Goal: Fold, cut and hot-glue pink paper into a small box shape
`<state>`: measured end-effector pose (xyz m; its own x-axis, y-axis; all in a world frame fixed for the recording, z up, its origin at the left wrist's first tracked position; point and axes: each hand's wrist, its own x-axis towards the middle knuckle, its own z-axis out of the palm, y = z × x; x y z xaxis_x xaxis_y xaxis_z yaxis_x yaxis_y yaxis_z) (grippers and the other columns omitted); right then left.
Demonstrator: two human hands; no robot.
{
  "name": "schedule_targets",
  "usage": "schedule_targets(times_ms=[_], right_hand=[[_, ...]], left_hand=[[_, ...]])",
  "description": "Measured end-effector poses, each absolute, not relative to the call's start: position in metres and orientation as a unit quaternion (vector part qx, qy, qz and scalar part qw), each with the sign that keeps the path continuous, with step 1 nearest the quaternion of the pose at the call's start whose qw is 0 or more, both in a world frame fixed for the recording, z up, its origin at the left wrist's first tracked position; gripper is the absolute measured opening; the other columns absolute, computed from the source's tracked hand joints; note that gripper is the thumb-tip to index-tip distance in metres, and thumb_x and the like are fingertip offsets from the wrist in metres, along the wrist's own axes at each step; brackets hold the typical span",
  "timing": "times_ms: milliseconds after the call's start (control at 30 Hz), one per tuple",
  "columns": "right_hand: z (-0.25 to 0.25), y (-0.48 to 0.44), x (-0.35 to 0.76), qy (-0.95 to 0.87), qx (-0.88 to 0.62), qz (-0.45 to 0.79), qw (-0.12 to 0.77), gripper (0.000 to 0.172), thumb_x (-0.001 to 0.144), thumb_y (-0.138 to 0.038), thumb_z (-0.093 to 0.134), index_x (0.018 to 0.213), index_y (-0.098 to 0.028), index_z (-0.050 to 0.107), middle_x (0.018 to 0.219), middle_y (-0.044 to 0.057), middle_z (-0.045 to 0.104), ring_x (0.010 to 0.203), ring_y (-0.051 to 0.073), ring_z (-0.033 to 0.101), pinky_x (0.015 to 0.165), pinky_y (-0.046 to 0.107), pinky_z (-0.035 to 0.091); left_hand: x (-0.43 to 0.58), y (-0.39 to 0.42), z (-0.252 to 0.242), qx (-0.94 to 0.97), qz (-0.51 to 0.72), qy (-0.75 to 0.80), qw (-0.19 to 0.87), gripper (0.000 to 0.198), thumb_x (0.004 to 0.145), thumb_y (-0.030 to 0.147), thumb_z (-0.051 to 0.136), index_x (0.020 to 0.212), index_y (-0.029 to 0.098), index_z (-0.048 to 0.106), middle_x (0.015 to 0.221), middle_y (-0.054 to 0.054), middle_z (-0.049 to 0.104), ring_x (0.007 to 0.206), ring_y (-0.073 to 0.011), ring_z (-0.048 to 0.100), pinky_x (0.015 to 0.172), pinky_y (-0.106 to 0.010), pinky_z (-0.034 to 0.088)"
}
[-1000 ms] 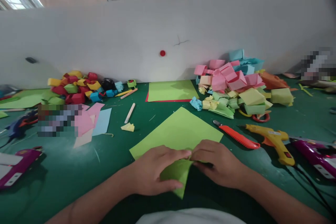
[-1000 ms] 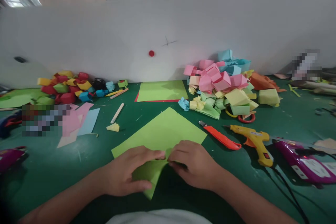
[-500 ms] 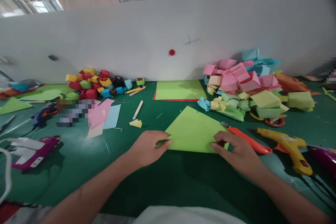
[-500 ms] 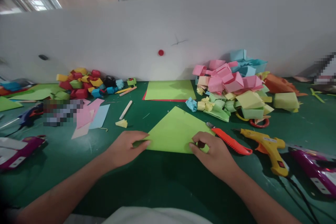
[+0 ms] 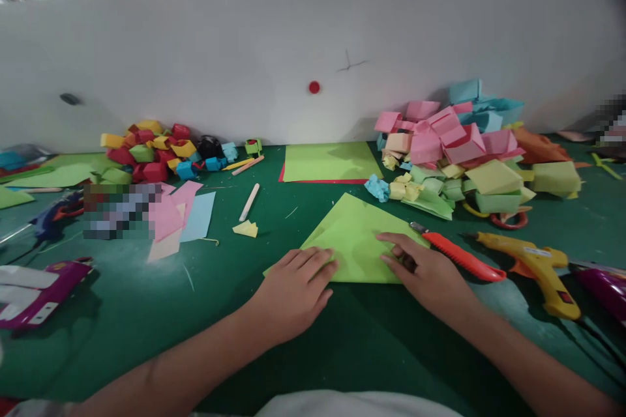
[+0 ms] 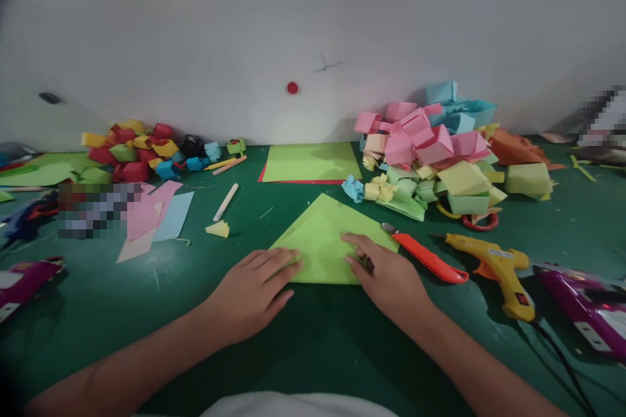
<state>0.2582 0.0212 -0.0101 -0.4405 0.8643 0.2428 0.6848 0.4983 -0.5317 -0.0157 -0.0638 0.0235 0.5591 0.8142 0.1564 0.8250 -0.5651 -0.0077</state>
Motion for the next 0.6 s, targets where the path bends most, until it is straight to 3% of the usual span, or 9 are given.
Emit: schedule_targets(times_ms=[167,467,600], right_hand=[[-0.009,0.020,0.256,-0.870,-0.413,0.115,0.244,0.026,0.102,-0.036,0.048,0.110,-0.027,0.071,0.108,0.007,0.075,0.099,0.025,0.071,0.086,0.042,0.058],[0.005,-0.008,0.239,-0.919,-0.330,-0.020,0.214,0.035,0.100,-0.033,0.051,0.130,-0.023,0.067,0.151,0.010,0.056,0.125,0.037,0.056,0.101,0.059,0.048],[0.003,-0.022,0.225,-0.953,-0.259,-0.005,0.155,0.046,0.100,-0.035,0.051,0.145,-0.022,0.056,0.158,0.007,0.049,0.136,0.035,0.050,0.109,0.056,0.046]], left_hand=[[-0.017,-0.061,0.019,-0.885,-0.051,-0.462,0.029,0.037,0.104,0.022,0.045,0.139,0.017,0.057,0.145,-0.010,0.060,0.121,-0.0286,0.063,0.095,-0.044,0.049],[-0.017,-0.060,0.016,-0.878,-0.042,-0.476,0.029,0.040,0.104,0.023,0.043,0.141,0.016,0.055,0.141,-0.013,0.063,0.115,-0.0289,0.064,0.091,-0.044,0.049],[-0.016,-0.060,0.010,-0.876,-0.061,-0.478,0.027,0.041,0.105,0.024,0.040,0.141,0.013,0.055,0.141,-0.014,0.063,0.130,-0.0304,0.058,0.106,-0.048,0.046]])
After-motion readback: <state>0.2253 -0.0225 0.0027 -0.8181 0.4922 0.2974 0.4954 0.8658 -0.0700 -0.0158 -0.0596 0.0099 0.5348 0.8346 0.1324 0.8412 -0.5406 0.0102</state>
